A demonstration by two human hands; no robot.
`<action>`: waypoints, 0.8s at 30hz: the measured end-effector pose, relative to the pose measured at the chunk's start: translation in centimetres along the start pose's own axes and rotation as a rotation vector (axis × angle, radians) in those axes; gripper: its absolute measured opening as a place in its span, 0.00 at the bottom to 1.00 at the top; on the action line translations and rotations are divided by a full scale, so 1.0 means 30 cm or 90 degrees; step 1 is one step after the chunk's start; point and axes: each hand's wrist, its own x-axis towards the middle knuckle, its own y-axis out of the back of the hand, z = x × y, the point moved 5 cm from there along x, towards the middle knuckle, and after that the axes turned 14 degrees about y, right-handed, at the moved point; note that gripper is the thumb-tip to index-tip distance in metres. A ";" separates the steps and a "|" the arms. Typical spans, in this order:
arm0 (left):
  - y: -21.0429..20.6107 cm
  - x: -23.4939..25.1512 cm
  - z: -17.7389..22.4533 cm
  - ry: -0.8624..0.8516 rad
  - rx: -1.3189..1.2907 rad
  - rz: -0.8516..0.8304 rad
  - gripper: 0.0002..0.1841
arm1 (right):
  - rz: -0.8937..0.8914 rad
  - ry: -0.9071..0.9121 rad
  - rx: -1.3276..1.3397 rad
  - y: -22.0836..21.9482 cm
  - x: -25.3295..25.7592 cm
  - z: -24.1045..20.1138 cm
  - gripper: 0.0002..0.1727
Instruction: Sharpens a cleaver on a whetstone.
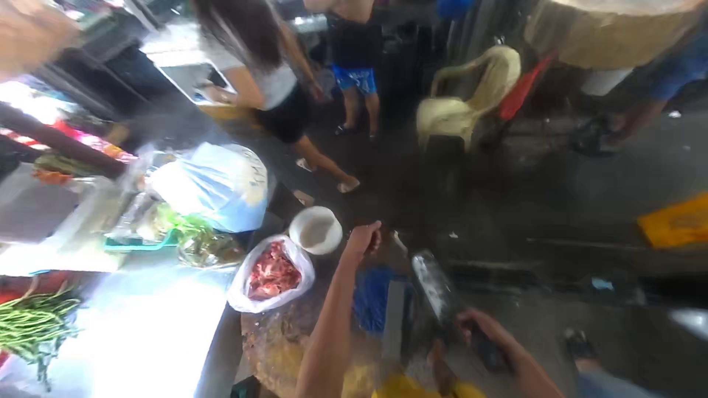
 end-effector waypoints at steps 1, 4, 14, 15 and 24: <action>-0.095 -0.010 -0.046 0.013 0.002 -0.035 0.22 | 0.009 -0.004 0.000 -0.024 0.023 -0.035 0.12; -0.324 -0.023 -0.209 -0.008 0.036 -0.085 0.22 | 0.029 0.005 0.033 -0.071 0.074 -0.108 0.09; -0.648 -0.139 -0.499 -0.323 0.505 -0.190 0.31 | 0.015 0.035 0.015 0.019 -0.014 -0.141 0.09; -0.649 -0.121 -0.497 -0.328 0.541 -0.180 0.32 | -0.002 0.024 0.012 0.029 -0.049 -0.137 0.08; -0.493 0.121 -0.355 -0.342 0.652 -0.047 0.37 | -0.041 0.032 -0.026 0.105 -0.270 -0.058 0.24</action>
